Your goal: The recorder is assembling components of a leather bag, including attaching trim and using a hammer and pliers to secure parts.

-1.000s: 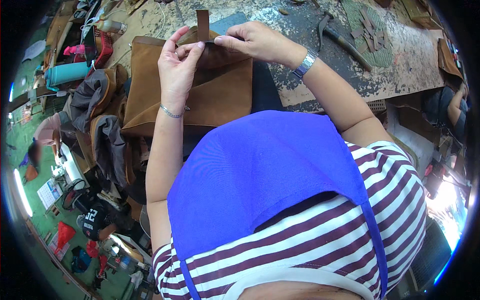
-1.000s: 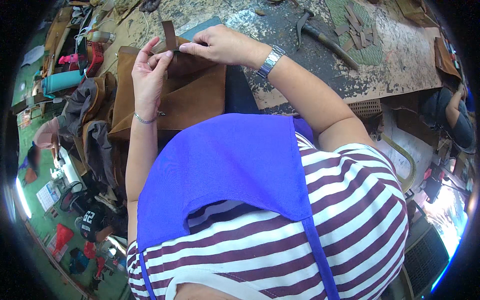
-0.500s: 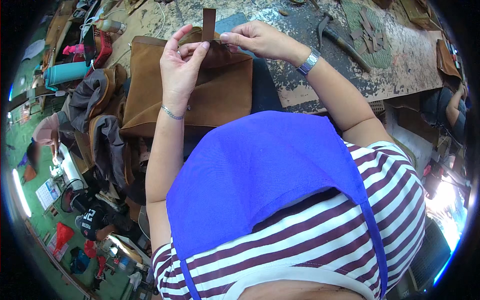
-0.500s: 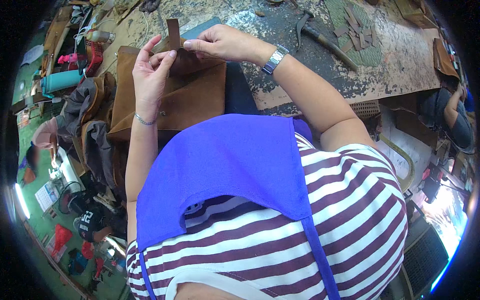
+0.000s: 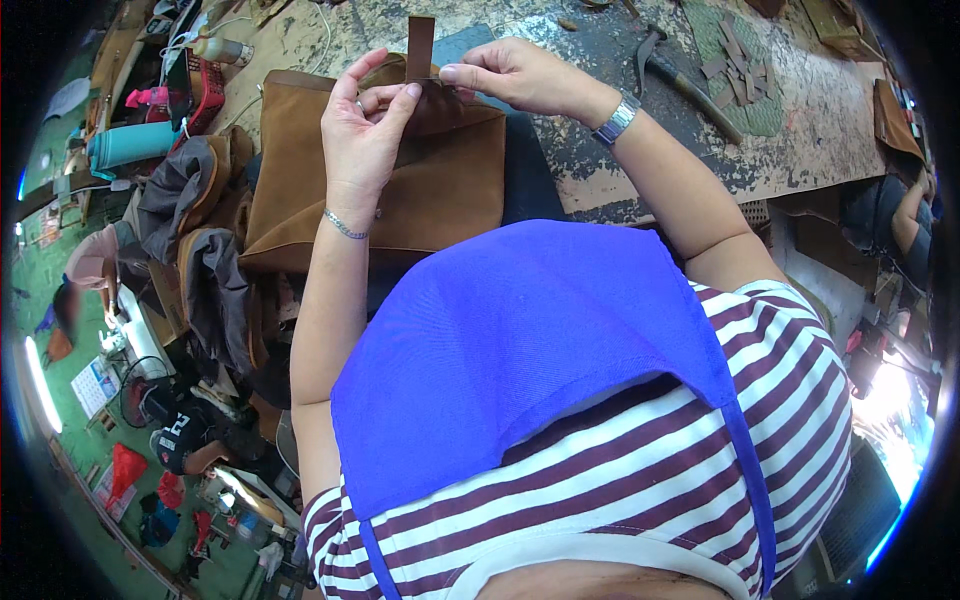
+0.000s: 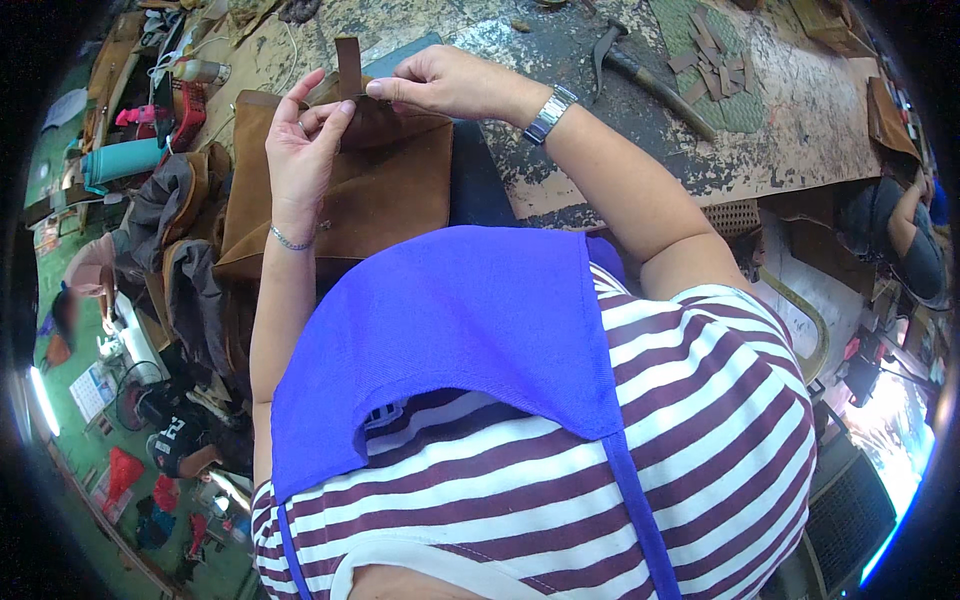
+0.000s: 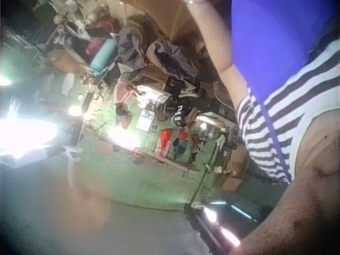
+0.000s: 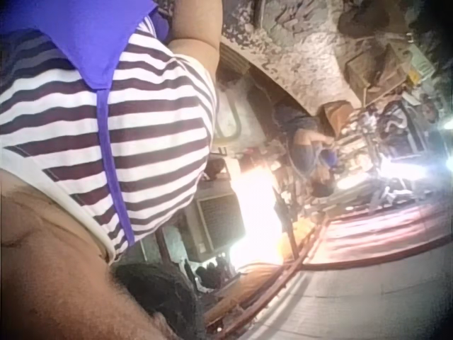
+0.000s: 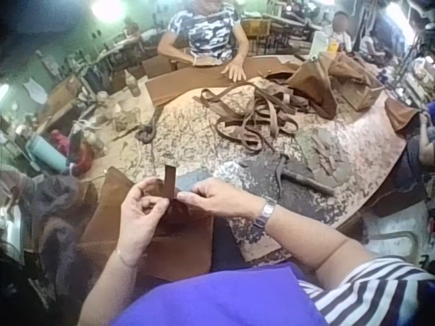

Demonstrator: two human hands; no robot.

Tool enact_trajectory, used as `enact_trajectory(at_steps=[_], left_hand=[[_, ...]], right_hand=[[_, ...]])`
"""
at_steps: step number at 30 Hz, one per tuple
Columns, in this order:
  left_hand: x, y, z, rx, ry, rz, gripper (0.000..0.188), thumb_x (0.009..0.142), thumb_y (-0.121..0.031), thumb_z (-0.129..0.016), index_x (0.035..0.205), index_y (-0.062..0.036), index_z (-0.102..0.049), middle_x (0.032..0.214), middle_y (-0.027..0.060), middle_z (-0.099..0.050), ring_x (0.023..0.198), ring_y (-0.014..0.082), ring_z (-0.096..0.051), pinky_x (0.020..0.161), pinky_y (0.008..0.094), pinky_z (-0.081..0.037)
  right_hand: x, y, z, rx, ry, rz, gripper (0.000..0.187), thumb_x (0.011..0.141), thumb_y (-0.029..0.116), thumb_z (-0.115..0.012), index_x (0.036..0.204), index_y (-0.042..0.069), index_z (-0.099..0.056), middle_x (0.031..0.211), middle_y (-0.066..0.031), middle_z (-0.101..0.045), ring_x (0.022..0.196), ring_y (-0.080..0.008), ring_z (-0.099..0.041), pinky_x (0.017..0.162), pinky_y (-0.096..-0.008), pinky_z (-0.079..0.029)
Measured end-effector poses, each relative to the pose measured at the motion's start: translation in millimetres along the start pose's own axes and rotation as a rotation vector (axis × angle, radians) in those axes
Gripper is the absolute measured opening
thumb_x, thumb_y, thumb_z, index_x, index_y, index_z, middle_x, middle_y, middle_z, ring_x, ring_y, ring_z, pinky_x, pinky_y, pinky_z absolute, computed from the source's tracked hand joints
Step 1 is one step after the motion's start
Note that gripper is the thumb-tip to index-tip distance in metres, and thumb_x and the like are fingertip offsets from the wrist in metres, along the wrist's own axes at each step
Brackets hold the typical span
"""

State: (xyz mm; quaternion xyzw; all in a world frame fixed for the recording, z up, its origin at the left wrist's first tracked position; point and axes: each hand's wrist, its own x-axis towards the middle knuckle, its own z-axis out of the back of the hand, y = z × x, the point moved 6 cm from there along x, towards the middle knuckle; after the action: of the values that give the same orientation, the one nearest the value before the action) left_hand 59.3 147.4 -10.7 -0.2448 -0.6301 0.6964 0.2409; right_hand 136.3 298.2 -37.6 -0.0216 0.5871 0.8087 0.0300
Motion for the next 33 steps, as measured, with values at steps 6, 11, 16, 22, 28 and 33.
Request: enact_trajectory(at_steps=[6, 11, 16, 22, 28, 33], left_hand=[[2.6, 0.4, 3.1, 0.023, 0.009, -0.007, 0.051, 0.083, -0.003, -0.07, 0.129, 0.0007, -0.046, 0.084, 0.0047, -0.068, 0.075, 0.0037, -0.06, 0.069, 0.0162, -0.048], [0.9, -0.1, 0.4, -0.02, 0.016, -0.016, 0.051, 0.083, -0.002, -0.07, 0.128, 0.0006, -0.046, 0.084, 0.0045, -0.068, 0.075, 0.0032, -0.06, 0.068, 0.0153, -0.047], [-1.7, -1.8, -2.3, -0.016, 0.013, -0.015, 0.051, 0.083, -0.002, -0.07, 0.128, 0.0007, -0.046, 0.084, 0.0044, -0.068, 0.074, 0.0032, -0.06, 0.068, 0.0154, -0.047], [-0.9, -3.3, -4.9, -0.017, 0.001, -0.008, 0.051, 0.083, -0.002, -0.07, 0.128, 0.0004, -0.046, 0.083, 0.0041, -0.068, 0.073, 0.0029, -0.059, 0.067, 0.0151, -0.047], [-0.7, -5.3, -9.5, -0.022, 0.035, -0.019, 0.05, 0.084, -0.002, -0.069, 0.128, 0.0001, -0.045, 0.083, 0.0047, -0.068, 0.072, 0.0032, -0.059, 0.066, 0.0158, -0.048], [0.0, -3.8, -8.8, -0.014, 0.036, -0.032, 0.051, 0.083, -0.002, -0.069, 0.128, 0.0004, -0.045, 0.083, 0.0053, -0.068, 0.074, 0.0038, -0.06, 0.068, 0.0165, -0.049]], right_hand=[[2.5, 4.7, 0.9, -0.039, 0.013, -0.008, 0.046, 0.095, 0.046, -0.052, 0.082, 0.004, -0.067, 0.071, -0.0003, -0.062, 0.065, -0.0074, -0.051, 0.06, -0.0246, -0.041], [2.8, -2.2, -0.1, -0.089, 0.007, 0.019, 0.046, 0.095, 0.045, -0.052, 0.083, 0.003, -0.067, 0.072, -0.0015, -0.063, 0.065, -0.0085, -0.053, 0.062, -0.0263, -0.043], [1.8, -2.0, -0.4, -0.01, -0.056, 0.1, 0.054, 0.094, 0.049, -0.053, 0.072, 0.001, -0.061, 0.057, -0.0007, -0.051, 0.056, -0.0095, -0.043, 0.054, -0.0286, -0.04], [0.9, -1.5, 2.1, 0.037, -0.022, 0.062, 0.054, 0.093, 0.05, -0.055, 0.074, 0.0, -0.063, 0.06, -0.002, -0.055, 0.058, -0.0096, -0.047, 0.056, -0.0281, -0.042], [-3.2, 11.9, 6.2, -0.071, 0.019, 0.018, 0.046, 0.096, 0.042, -0.052, 0.083, 0.0, -0.067, 0.067, -0.0014, -0.06, 0.064, -0.0077, -0.051, 0.061, -0.0254, -0.043], [-1.5, 5.2, 5.3, -0.094, 0.027, 0.011, 0.047, 0.096, 0.043, -0.052, 0.081, 0.001, -0.066, 0.066, -0.0007, -0.058, 0.061, -0.0079, -0.048, 0.058, -0.0263, -0.041]])
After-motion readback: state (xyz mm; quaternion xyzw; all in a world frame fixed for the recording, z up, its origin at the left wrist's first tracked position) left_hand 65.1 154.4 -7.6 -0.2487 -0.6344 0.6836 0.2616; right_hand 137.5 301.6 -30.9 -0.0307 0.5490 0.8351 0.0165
